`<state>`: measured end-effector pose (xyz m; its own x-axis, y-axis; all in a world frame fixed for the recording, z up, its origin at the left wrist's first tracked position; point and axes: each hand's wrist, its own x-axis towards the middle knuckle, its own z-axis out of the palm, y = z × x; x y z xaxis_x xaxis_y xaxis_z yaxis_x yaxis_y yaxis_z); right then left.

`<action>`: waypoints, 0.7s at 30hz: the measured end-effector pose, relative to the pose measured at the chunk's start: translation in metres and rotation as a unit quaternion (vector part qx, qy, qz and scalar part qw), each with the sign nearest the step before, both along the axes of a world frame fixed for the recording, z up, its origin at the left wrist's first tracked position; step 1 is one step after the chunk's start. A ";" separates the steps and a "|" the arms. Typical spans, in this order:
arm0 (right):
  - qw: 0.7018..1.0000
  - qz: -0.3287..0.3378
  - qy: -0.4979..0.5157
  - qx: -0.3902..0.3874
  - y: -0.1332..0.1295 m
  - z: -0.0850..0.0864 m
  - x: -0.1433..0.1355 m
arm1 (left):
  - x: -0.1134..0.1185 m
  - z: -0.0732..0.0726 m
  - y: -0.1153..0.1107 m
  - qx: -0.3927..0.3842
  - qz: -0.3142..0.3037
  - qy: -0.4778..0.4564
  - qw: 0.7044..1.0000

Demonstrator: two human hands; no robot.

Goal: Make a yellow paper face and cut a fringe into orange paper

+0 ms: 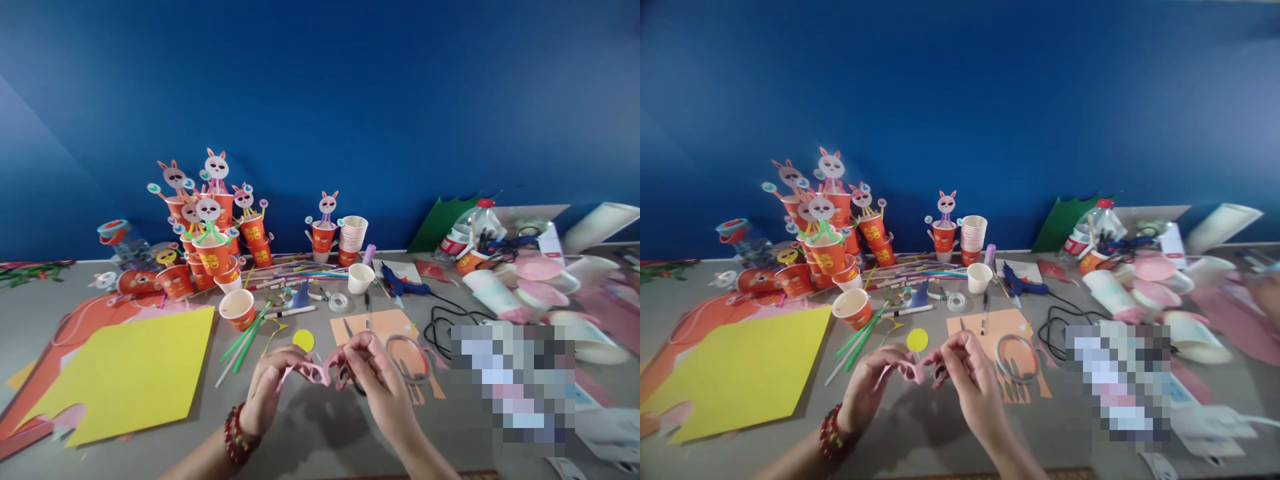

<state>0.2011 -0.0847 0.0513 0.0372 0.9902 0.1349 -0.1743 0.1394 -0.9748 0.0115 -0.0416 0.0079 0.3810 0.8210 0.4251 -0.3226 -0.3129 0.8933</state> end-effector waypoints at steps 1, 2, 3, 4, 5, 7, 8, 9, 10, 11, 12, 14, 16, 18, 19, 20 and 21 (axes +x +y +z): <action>1.000 0.001 -0.005 0.001 0.000 -0.001 -0.001 | 0.000 0.002 0.001 -0.007 -0.003 0.002 1.000; 1.000 0.000 -0.017 0.003 0.000 -0.001 -0.001 | 0.000 0.004 0.002 -0.009 -0.006 0.008 1.000; 0.999 -0.003 -0.034 0.007 0.000 -0.002 -0.002 | 0.000 0.006 0.002 -0.006 -0.007 0.018 1.000; 0.998 -0.005 -0.056 0.011 0.000 -0.003 -0.002 | 0.000 0.009 0.003 0.000 -0.008 0.031 0.999; 0.997 -0.006 -0.080 0.015 0.000 -0.003 -0.002 | 0.000 0.011 0.004 0.008 -0.006 0.043 0.999; 0.992 -0.008 -0.122 0.021 -0.001 -0.005 -0.002 | 0.001 0.015 0.004 0.024 0.006 0.063 0.998; 0.990 -0.008 -0.136 0.023 -0.001 -0.005 -0.002 | 0.001 0.016 0.004 0.029 0.013 0.070 0.997; 0.989 -0.008 -0.143 0.023 -0.001 -0.006 -0.003 | 0.002 0.016 0.004 0.034 0.019 0.075 0.996; 0.989 -0.009 -0.145 0.025 -0.001 -0.006 -0.003 | 0.003 0.016 0.003 0.037 0.026 0.079 0.996; 0.989 -0.011 -0.143 0.027 -0.001 -0.006 -0.003 | 0.003 0.015 0.003 0.040 0.032 0.083 0.995; 0.990 -0.013 -0.140 0.028 -0.001 -0.006 -0.003 | 0.004 0.014 0.002 0.040 0.037 0.086 0.995; 0.991 -0.019 -0.130 0.026 0.000 -0.006 -0.002 | 0.004 0.010 0.002 0.033 0.044 0.092 0.994; 0.993 -0.024 -0.118 0.015 0.001 -0.005 0.000 | 0.005 0.006 0.002 0.012 0.052 0.094 0.994; 0.993 -0.029 -0.111 0.004 0.003 -0.005 0.004 | 0.006 0.003 0.003 -0.013 0.061 0.095 0.993; 0.993 -0.033 -0.110 0.000 0.004 -0.005 0.006 | 0.007 0.002 0.003 -0.026 0.067 0.095 0.993; 0.993 -0.039 -0.112 -0.003 0.006 -0.006 0.008 | 0.007 0.001 0.003 -0.038 0.072 0.095 0.992; 0.992 -0.045 -0.114 -0.004 0.007 -0.007 0.010 | 0.007 0.001 0.004 -0.047 0.077 0.094 0.992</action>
